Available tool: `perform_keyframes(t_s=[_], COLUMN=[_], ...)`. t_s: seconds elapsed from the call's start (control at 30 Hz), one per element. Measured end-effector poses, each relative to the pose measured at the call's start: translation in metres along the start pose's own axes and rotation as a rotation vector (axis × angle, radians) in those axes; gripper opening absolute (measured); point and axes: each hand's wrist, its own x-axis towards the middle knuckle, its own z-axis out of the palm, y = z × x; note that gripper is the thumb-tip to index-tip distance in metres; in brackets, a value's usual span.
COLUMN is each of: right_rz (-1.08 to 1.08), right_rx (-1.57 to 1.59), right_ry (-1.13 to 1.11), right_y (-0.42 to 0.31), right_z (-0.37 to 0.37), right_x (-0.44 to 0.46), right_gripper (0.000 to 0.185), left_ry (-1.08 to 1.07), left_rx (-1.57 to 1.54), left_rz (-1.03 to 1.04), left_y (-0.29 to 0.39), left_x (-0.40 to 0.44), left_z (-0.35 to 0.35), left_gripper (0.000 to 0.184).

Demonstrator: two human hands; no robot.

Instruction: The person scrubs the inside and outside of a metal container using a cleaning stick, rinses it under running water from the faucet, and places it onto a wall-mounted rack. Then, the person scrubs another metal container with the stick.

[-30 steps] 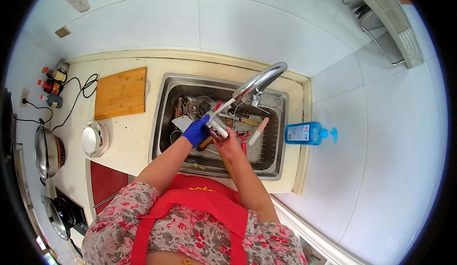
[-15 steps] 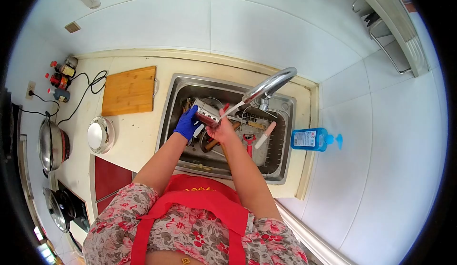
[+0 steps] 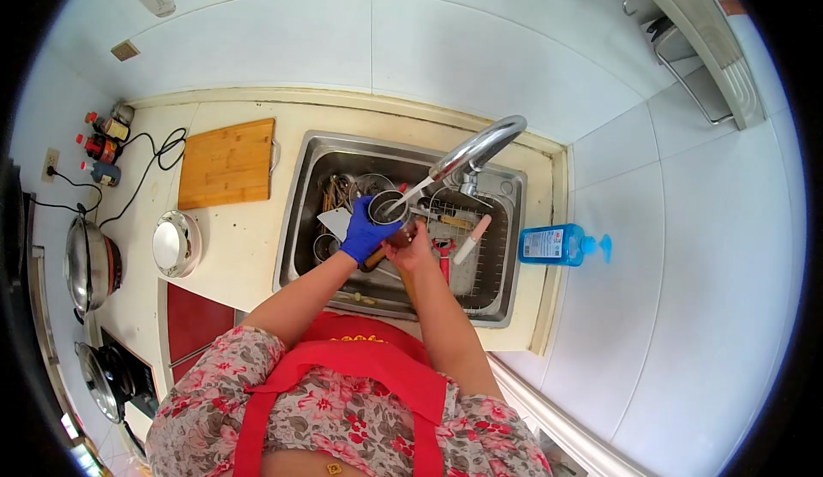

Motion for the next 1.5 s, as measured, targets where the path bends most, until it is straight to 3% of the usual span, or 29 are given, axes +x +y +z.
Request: perform_keyframes(t_s=[0.07,0.13,0.23,0.43,0.57,0.67,0.77,0.87,0.93,0.97,1.03,1.1,1.2,1.3,1.37,1.5], right_rz=[0.004,0.106,0.099,0.185,0.137,0.099,0.137,0.045,-0.185,-0.185,-0.385,-0.368,-0.512,-0.652,-0.783,-0.858], right_rx=[0.029,-0.179,-0.230,-0.281,-0.226,-0.240,-0.136,-0.144,-0.043,-0.042,-0.130,-0.119,-0.233,-0.441,-0.533,-0.658], right_ry=[-0.010,-0.224,-0.039,-0.164,-0.110,-0.064,-0.158,-0.182,-0.091,-0.092,-0.138,-0.169,-0.131,-0.113,-0.132,-0.224], right_y=[0.001,-0.001,0.009,-0.004,-0.003,-0.004,-0.014,-0.025,-0.023,-0.024,-0.025,-0.027,-0.021,-0.014,-0.011,-0.012], right_z=[-0.007,-0.023,0.009,0.022,0.024,0.001,-0.025,-0.028,-0.004,0.000,0.008,0.009,0.015,0.024,0.031,0.033], right_x=[-0.005,-0.003,-0.028,-0.020,-0.026,-0.017,0.001,0.006,-0.008,-0.008,-0.008,-0.005,-0.009,-0.024,-0.034,-0.038], right_gripper=[0.046,0.043,0.042,0.044,0.045,0.047,0.051,0.054,0.046,0.046,0.041,0.036,0.034,0.044,0.061,0.064], left_ry=[-0.058,-0.157,-0.230,-0.255,-0.317,-0.331,-0.387,-0.401,-0.381,-0.381,-0.302,-0.271,-0.185,-0.201,-0.199,-0.122], left_rx=[0.002,0.083,0.070,0.066,0.099,0.061,0.067,0.068,-0.152,-0.151,-0.137,-0.091,-0.031,0.017,-0.157,-0.437], left_rz=[0.037,0.082,0.027,0.110,0.174,0.076,0.055,0.106,-0.017,-0.018,-0.229,-0.158,-0.087,-0.157,-0.522,-0.557], left_y=[0.002,-0.001,0.022,0.049,0.055,0.055,0.045,0.025,0.013,0.017,0.024,0.000,-0.010,-0.008,-0.006,-0.013], left_x=[-0.005,-0.009,-0.016,0.002,0.002,-0.004,-0.001,0.013,0.022,0.026,0.030,0.035,0.030,0.025,0.024,0.018], left_z=[-0.001,-0.004,-0.010,-0.012,-0.007,-0.002,0.000,-0.007,-0.019,-0.024,-0.036,-0.046,-0.054,-0.055,-0.057,-0.056], left_gripper=[0.074,0.076,0.078,0.078,0.078,0.077,0.076,0.074,0.069,0.069,0.063,0.060,0.060,0.055,0.049,0.040])
